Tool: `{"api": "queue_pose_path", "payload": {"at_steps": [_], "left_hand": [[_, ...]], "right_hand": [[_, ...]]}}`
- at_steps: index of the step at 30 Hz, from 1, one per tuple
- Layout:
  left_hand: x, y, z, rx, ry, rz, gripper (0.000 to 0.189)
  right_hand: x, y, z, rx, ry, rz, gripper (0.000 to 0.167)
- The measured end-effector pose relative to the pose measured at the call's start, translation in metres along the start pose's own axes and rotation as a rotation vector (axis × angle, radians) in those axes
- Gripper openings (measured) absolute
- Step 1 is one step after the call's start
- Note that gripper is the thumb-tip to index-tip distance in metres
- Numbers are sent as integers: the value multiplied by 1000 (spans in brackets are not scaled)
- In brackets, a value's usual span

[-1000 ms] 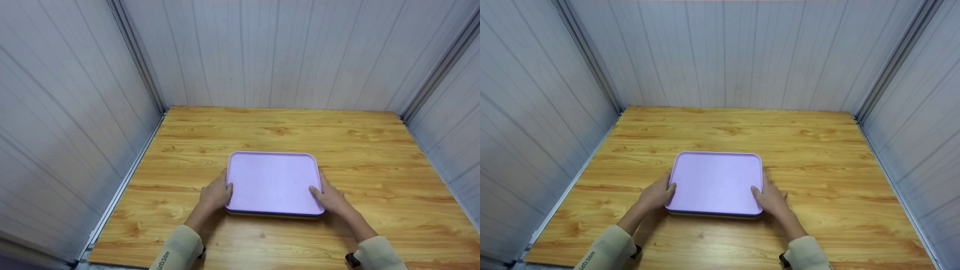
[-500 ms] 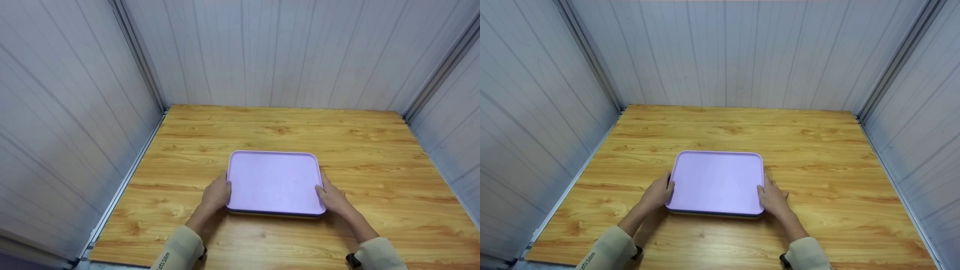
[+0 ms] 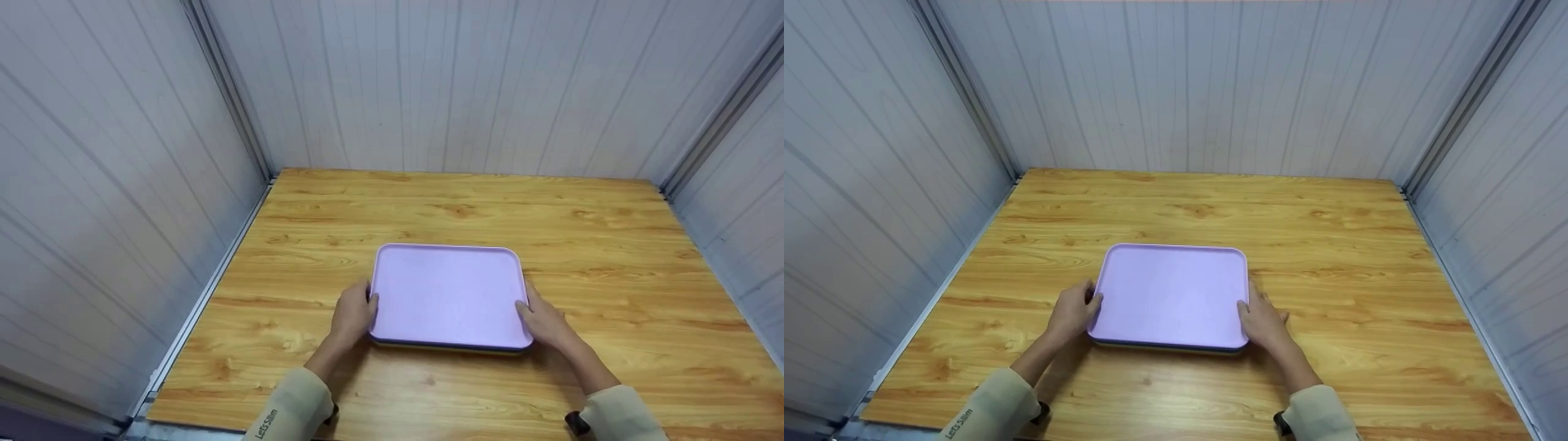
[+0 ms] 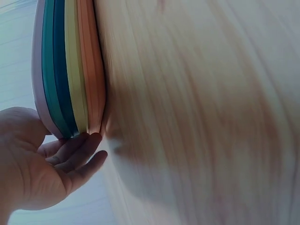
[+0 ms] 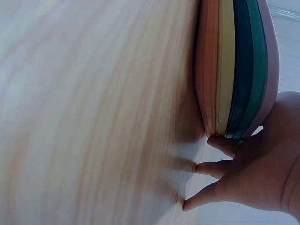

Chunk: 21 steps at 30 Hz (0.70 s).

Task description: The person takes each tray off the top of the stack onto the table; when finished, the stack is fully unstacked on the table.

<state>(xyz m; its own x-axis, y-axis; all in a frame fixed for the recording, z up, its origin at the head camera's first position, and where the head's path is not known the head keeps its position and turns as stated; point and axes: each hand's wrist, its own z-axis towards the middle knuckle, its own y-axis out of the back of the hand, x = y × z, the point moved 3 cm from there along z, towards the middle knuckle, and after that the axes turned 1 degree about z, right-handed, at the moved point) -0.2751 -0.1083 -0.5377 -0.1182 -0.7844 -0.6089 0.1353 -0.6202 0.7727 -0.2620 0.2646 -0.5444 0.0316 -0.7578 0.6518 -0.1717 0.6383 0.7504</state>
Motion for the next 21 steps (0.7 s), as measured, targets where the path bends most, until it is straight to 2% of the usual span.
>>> {"api": "queue_pose_path", "payload": {"at_steps": [4,10,16,21], "left_hand": [[0,1,0,-35,-7,3,15],[-2,4,1,-56,6,-10,14],[3,8,3,-38,58,-24,10],[8,13,2,-18,104,-70,9]], "right_hand": [[0,0,0,8,-10,6,62],[-1,1,0,31,-23,33,66],[-3,1,-1,46,-15,41,70],[-5,1,0,54,-21,33,65]]}}
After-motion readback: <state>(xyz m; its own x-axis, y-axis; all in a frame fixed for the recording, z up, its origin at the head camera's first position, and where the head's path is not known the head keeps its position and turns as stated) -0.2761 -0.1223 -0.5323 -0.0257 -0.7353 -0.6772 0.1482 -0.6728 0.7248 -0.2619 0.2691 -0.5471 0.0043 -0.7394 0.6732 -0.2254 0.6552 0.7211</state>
